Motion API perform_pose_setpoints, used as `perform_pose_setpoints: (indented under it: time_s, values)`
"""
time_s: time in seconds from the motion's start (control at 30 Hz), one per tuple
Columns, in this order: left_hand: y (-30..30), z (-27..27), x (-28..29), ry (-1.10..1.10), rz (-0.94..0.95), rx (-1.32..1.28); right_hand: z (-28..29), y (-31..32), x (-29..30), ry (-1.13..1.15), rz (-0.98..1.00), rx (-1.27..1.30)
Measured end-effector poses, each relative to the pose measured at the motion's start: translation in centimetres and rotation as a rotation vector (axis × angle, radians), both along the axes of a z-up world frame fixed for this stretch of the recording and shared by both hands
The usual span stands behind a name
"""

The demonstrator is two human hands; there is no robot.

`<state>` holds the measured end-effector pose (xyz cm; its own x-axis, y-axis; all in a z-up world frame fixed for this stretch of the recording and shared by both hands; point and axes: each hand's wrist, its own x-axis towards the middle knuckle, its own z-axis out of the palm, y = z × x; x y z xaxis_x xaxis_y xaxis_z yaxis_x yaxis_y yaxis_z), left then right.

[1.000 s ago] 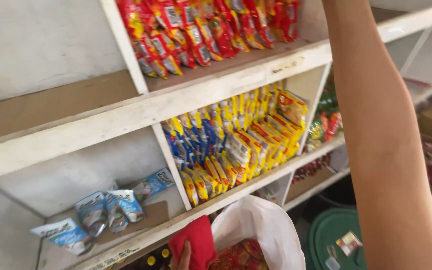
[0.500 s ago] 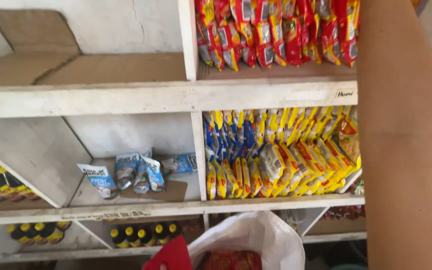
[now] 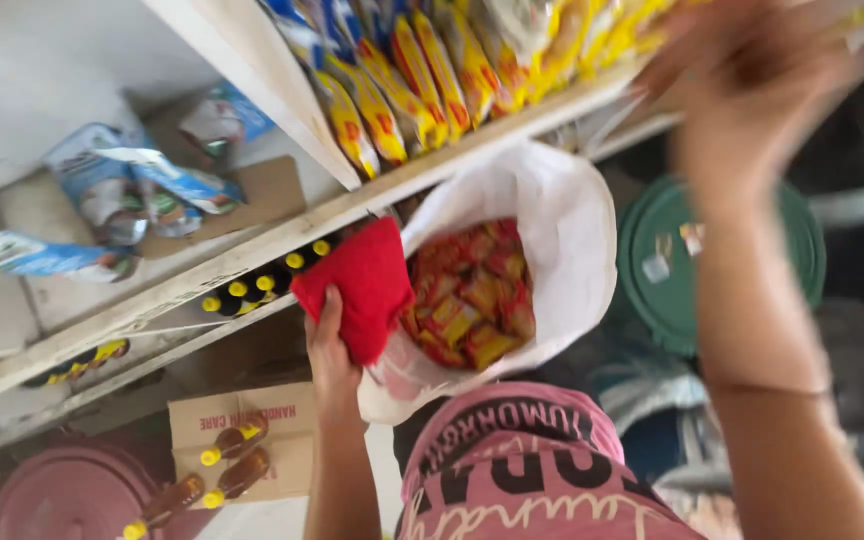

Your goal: Wiping down individual packets of instant noodles with a red cloth before placing them in a sack.

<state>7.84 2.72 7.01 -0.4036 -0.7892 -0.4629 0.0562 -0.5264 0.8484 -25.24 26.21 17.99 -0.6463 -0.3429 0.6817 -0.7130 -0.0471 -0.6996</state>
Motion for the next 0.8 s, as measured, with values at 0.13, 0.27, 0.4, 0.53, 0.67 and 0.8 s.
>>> perform_pose_setpoints:
  time_s: [0.13,0.27,0.4,0.53,0.67,0.8]
  values:
    - [-3.7,0.5,-3.0,-0.152,-0.574,-0.453,-18.5,-0.1,10.5,-0.482,0.259,0.410]
    - [-3.9,-5.7,-9.1,-0.135,-1.152,-0.727,-25.5,-2.2,22.5,-0.313,0.025,1.239]
    - [0.2,-9.7,-14.6,-0.474,-1.599,-1.237,-22.8,-3.8,29.1,-0.312,-0.262,1.052]
    - [3.1,-19.5,-18.4,-0.617,-2.082,-1.164,-16.8,-3.6,31.5,-0.616,-0.466,0.735]
    - [1.8,-30.8,-21.9,-0.571,-2.086,-1.217,-16.7,-0.8,33.4,-0.592,-0.751,0.472]
    - [1.7,-42.1,-22.5,-0.678,-2.101,-1.122,-19.8,3.4,35.3,-0.645,-1.037,0.366]
